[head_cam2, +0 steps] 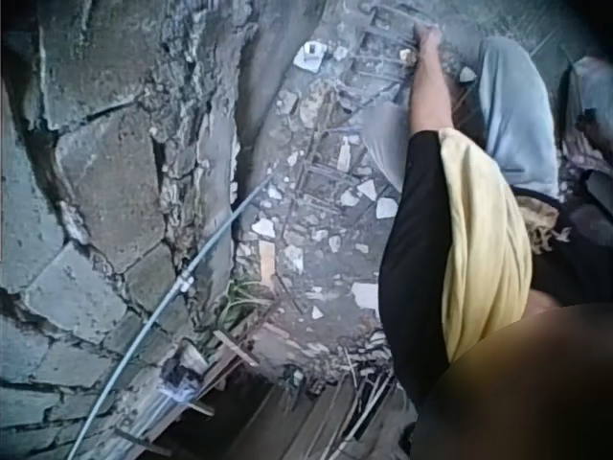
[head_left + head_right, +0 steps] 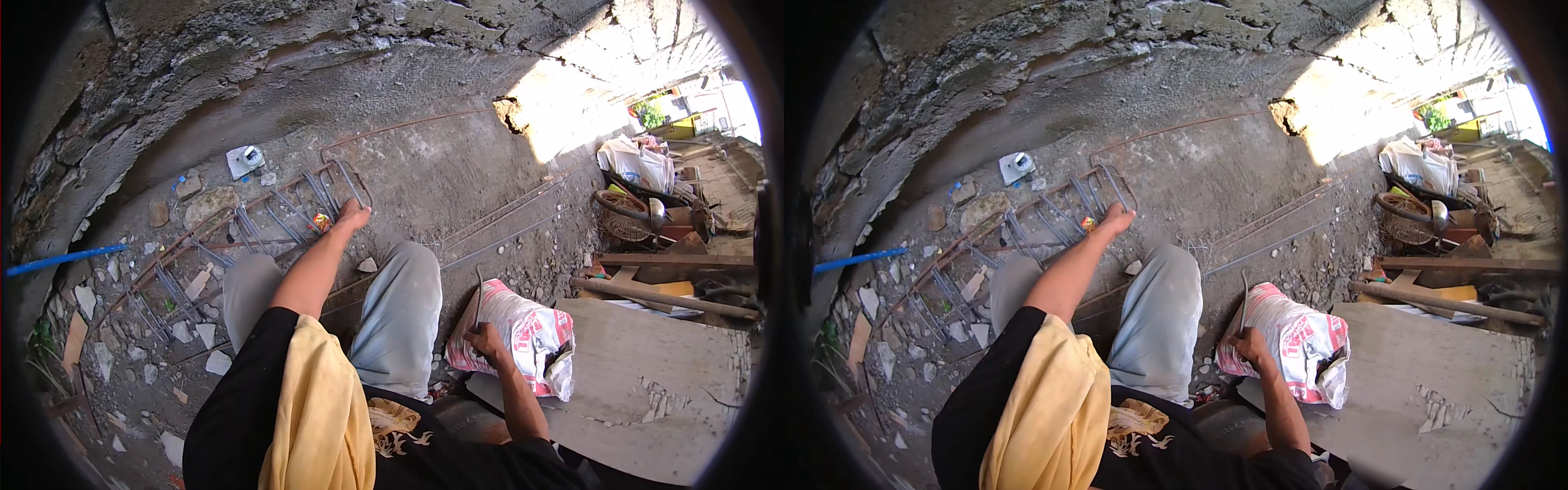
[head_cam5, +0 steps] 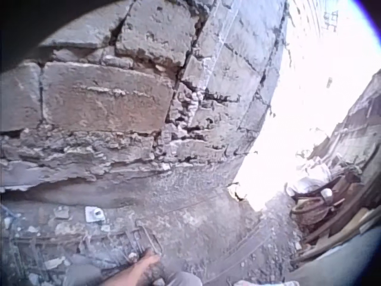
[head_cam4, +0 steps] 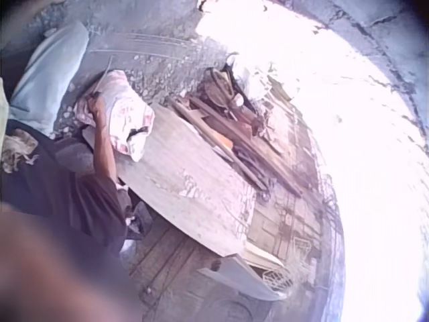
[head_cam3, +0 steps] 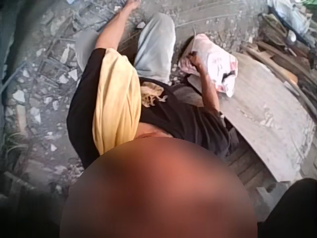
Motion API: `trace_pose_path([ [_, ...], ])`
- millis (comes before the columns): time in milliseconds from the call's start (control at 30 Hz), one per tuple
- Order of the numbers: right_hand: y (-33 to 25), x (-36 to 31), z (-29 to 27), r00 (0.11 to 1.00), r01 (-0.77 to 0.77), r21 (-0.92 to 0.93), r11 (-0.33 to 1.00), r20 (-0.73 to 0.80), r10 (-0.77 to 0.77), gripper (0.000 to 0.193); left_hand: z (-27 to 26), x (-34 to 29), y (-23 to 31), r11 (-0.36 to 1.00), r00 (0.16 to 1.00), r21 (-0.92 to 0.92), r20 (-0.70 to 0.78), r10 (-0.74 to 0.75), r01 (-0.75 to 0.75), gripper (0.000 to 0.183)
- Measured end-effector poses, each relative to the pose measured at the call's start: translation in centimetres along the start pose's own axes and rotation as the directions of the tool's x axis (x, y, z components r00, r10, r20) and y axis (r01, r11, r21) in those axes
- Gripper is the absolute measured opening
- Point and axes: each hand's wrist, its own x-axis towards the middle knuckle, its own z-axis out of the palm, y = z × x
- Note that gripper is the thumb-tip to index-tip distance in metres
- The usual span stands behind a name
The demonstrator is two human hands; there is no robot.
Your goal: Bend and arrange steel reinforcement bars using a hand hook tool.
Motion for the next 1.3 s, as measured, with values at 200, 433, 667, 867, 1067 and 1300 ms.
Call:
trace_pose_path([
  [200, -2.1, 0.8, -1.5, 0.924, 0.118, -0.229, 0.966, -0.330, -0.192, 0.040, 0.8, -1.8, 3.5, 0.971, 0.929, -0.176, 0.358, -0.093, 0.164, 0.037],
  [433, -13.3, 7.6, -2.6, 0.906, 0.312, -0.260, 0.914, -0.209, -0.369, 0.039, 0.5, -0.7, 0.5, 0.998, 0.990, -0.044, 0.135, -0.029, 0.035, 0.032],
  [667, -16.4, 20.1, 7.5, 0.897, 0.397, -0.549, 0.736, 0.063, -0.437, 0.033, -1.6, -1.8, 2.4, 0.985, 0.938, -0.130, 0.342, -0.061, 0.111, 0.019],
  [867, -23.0, 25.7, 11.6, 0.799, 0.574, -0.204, 0.793, -0.076, -0.597, 0.029, -3.4, -1.8, 0.2, 0.988, 0.964, -0.146, 0.267, -0.010, 0.051, 0.017],
  [1067, -25.1, 32.3, 13.8, 0.778, -0.152, 0.714, 0.684, 0.513, -0.362, 0.045, -0.8, -4.7, 3.0, 0.977, 0.965, -0.160, 0.242, -0.101, 0.142, 0.011],
  [1300, -27.6, 31.1, 15.3, 0.650, -0.055, 0.843, 0.535, 0.437, -0.622, 0.024, -2.1, -5.5, 2.7, 0.983, 0.956, -0.182, 0.292, 0.040, 0.014, 0.010],
])
